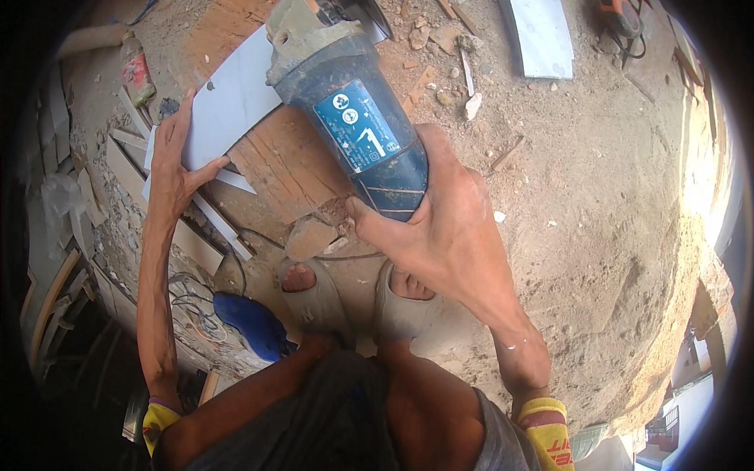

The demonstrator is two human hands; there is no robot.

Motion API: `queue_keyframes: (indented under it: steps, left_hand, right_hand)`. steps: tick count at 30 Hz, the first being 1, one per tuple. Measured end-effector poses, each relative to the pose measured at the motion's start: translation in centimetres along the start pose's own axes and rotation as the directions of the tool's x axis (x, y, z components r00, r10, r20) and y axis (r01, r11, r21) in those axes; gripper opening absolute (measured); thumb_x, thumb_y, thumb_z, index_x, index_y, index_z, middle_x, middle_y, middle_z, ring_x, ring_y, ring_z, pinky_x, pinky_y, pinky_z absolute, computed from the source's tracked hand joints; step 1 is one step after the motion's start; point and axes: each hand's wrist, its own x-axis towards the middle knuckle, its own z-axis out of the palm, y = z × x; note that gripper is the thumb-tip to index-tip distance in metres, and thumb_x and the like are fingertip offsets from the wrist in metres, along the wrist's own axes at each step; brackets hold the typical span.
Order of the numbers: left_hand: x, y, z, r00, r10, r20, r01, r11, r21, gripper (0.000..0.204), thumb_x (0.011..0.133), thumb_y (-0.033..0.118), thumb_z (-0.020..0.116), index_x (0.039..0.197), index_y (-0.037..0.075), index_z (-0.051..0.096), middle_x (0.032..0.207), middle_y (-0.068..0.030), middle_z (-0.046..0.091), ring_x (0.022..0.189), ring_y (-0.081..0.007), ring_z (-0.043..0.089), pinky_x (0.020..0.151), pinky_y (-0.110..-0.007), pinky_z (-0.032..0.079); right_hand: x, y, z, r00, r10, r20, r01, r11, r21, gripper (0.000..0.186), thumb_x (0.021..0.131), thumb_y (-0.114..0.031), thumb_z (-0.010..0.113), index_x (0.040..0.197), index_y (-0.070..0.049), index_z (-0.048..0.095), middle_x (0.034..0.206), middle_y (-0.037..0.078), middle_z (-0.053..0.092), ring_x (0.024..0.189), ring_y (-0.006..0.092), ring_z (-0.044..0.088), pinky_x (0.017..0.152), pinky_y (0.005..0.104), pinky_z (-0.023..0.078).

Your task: The person marks a white tile with a pen, then uses a hand-held angle grinder to cut the tile before carrying it to a sink area.

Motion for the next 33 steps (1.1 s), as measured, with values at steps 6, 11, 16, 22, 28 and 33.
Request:
queue_keyframes:
  steps: [6,11,16,22,28,33]
  left_hand:
    - [0.3,0.4,-0.2,1.0,-0.001,0.008,0.001,1.0,-0.007,0.122,0.071,0.037,0.102,0.177,0.023,0.043,0.142,-0.0146,0.066,0.131,-0.0353,0.061,0.116,-0.05,0.054]
    - [0.1,0.4,-0.1,1.0,-0.005,0.008,0.006,1.0,-0.014,0.121,0.072,0.032,0.102,0.177,0.025,0.042,0.141,-0.0124,0.066,0.131,-0.034,0.06,0.116,-0.049,0.054]
    - [0.1,0.3,-0.2,1.0,-0.002,0.003,0.002,1.0,-0.02,0.121,0.072,0.032,0.102,0.177,0.025,0.042,0.144,-0.0123,0.066,0.131,-0.0339,0.06,0.117,-0.049,0.054]
    - [0.2,0.3,-0.2,0.999,-0.023,0.026,0.024,0.999,-0.039,0.121,0.073,0.032,0.102,0.177,0.025,0.042,0.148,-0.0124,0.065,0.134,-0.0342,0.06,0.119,-0.049,0.052]
    - [-0.1,0.3,-0.2,0.999,-0.025,0.021,0.026,0.999,-0.03,0.12,0.073,0.034,0.102,0.177,0.025,0.042,0.15,-0.0128,0.065,0.136,-0.0347,0.059,0.121,-0.05,0.051]
    - [0.1,0.2,-0.2,0.999,-0.023,0.022,0.024,0.999,-0.026,0.12,0.073,0.034,0.102,0.177,0.024,0.043,0.15,-0.0132,0.065,0.136,-0.0351,0.059,0.121,-0.05,0.051]
  right_hand:
    - [-0.3,0.9,0.0,0.991,-0.126,-0.04,0.124,0.99,-0.063,0.065,0.085,-0.027,0.089,0.131,0.007,0.059,0.076,0.019,0.076,0.071,0.0305,0.08,0.069,0.0417,0.063]
    - [-0.4,0.5,-0.1,1.0,-0.024,0.002,0.024,0.999,-0.025,0.069,0.083,-0.026,0.093,0.135,0.007,0.063,0.102,0.016,0.077,0.091,0.0225,0.076,0.085,0.0385,0.062]
    - [-0.7,0.7,-0.3,1.0,-0.014,0.008,0.014,0.999,-0.03,0.068,0.083,-0.026,0.094,0.135,0.006,0.064,0.106,0.014,0.077,0.094,0.0208,0.075,0.087,0.0376,0.062]
    - [-1.0,0.9,-0.4,1.0,-0.016,0.002,0.016,1.0,-0.026,0.068,0.083,-0.027,0.094,0.135,0.005,0.064,0.104,0.014,0.077,0.093,0.0206,0.075,0.087,0.0378,0.061]
    - [-1.5,0.9,-0.3,1.0,0.006,0.0,-0.006,1.0,-0.017,0.068,0.082,-0.027,0.095,0.135,0.004,0.064,0.104,0.014,0.077,0.093,0.0203,0.074,0.087,0.0378,0.061]
    - [-1.7,1.5,-0.2,0.994,-0.106,-0.039,0.104,0.993,-0.049,0.063,0.084,-0.027,0.089,0.129,0.007,0.061,0.084,0.023,0.079,0.077,0.0312,0.082,0.071,0.0411,0.064]
